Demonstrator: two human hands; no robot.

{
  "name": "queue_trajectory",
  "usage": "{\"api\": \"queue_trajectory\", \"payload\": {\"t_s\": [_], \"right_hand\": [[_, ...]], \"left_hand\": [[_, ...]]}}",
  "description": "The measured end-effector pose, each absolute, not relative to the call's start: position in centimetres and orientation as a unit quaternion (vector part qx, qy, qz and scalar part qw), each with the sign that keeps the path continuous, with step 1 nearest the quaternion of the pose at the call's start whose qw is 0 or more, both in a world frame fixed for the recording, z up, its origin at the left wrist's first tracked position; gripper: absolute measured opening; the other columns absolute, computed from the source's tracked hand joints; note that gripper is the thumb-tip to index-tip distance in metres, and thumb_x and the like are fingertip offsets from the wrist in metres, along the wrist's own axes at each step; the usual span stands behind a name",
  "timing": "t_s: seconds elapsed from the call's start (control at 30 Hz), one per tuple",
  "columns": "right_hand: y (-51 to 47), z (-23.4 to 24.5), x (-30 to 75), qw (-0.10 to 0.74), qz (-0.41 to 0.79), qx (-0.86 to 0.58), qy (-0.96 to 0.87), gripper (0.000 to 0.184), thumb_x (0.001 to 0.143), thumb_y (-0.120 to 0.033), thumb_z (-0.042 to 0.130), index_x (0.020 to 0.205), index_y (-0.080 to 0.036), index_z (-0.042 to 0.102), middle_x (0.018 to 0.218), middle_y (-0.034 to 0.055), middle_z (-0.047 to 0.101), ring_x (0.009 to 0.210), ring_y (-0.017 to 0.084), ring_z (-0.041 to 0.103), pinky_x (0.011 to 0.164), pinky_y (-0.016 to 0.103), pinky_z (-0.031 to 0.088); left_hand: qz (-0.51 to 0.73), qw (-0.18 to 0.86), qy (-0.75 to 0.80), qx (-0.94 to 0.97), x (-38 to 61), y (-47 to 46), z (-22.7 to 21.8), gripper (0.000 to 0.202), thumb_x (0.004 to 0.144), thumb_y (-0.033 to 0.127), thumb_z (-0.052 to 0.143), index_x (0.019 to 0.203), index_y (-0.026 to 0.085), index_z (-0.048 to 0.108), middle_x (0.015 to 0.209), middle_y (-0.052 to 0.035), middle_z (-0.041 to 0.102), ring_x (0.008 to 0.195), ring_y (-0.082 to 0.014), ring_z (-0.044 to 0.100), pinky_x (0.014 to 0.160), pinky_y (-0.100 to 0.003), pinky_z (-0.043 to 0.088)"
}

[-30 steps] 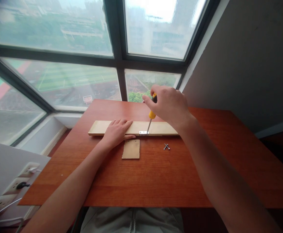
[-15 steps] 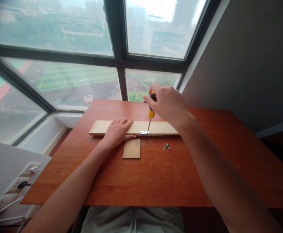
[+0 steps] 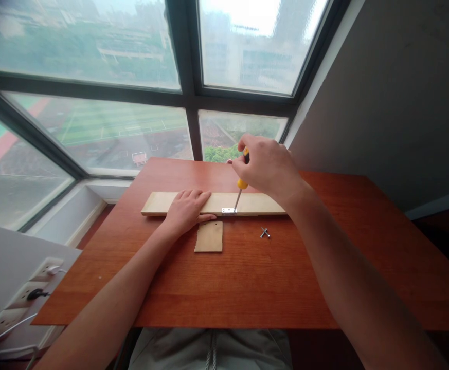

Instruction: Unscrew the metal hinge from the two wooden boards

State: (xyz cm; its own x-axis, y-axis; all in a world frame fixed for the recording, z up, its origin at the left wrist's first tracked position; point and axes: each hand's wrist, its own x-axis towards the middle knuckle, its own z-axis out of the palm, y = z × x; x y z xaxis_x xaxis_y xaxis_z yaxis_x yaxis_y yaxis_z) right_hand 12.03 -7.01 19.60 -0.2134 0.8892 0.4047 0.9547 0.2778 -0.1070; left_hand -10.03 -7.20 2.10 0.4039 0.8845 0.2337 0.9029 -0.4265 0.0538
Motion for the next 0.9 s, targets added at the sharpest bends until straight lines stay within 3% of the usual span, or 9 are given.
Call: {"api": "queue_trajectory", "payload": {"t_s": [0.1,0.23,0.33,0.47,0.7,0.9], "right_hand": [[-7.2,19.8,12.0,0.195,-0.075,-0.594,-0.777,0.022,0.084,-0.036,0.056,0.099,-0.027,0.068,0.094,0.005,0.073,0.074,0.023,0.061,0.059,0.033,0.035],[-7.1,19.6,12.1,0.19,-0.113,-0.617,-0.756,0.028,0.088,-0.05,0.053,0.091,-0.027,0.069,0.079,0.0073,0.069,0.07,0.025,0.06,0.059,0.034,0.035],[-6.9,19.3,12.2,0.198,-0.106,-0.612,-0.758,0.02,0.087,-0.037,0.054,0.096,-0.027,0.069,0.083,0.0063,0.071,0.072,0.025,0.062,0.06,0.035,0.036],[-6.8,19.4,12.3,0.207,-0.054,-0.578,-0.787,0.029,0.078,-0.024,0.056,0.105,-0.025,0.066,0.1,0.0049,0.073,0.084,0.024,0.065,0.065,0.034,0.041],[-6.9,19.5,12.1,0.199,-0.059,-0.588,-0.782,0.027,0.089,-0.041,0.051,0.105,-0.024,0.065,0.097,0.0072,0.073,0.08,0.025,0.064,0.063,0.035,0.04],[-6.6,19.3,12.1,0.201,-0.067,-0.594,-0.776,0.027,0.085,-0.031,0.054,0.109,-0.025,0.066,0.097,0.007,0.073,0.082,0.025,0.065,0.065,0.036,0.042]], "left_hand": [[-0.116,0.042,-0.537,-0.835,-9.9,-7.3,2.1,0.07,0.083,0.072,0.055,0.132,0.022,0.054,0.12,-0.0141,0.061,0.112,-0.0315,0.054,0.099,-0.042,0.035],[-0.116,0.041,-0.541,-0.832,-9.8,-7.4,2.2,0.071,0.082,0.072,0.058,0.133,0.023,0.054,0.121,-0.0136,0.061,0.112,-0.0312,0.053,0.1,-0.041,0.035],[-0.114,0.046,-0.541,-0.832,-9.8,-7.5,2.1,0.073,0.081,0.072,0.058,0.133,0.022,0.054,0.122,-0.0137,0.06,0.111,-0.0317,0.053,0.099,-0.042,0.035],[-0.12,0.045,-0.536,-0.834,-9.9,-7.6,2.0,0.074,0.082,0.074,0.055,0.134,0.022,0.053,0.122,-0.0142,0.06,0.111,-0.0317,0.053,0.1,-0.042,0.035],[-0.119,0.032,-0.55,-0.826,-9.3,-8.0,2.2,0.081,0.079,0.077,0.054,0.134,0.018,0.052,0.127,-0.018,0.058,0.12,-0.0352,0.049,0.11,-0.048,0.028],[-0.12,0.013,-0.57,-0.813,-8.8,-8.2,2.6,0.072,0.083,0.071,0.055,0.134,0.02,0.053,0.127,-0.0164,0.059,0.121,-0.0345,0.049,0.112,-0.048,0.027]]}}
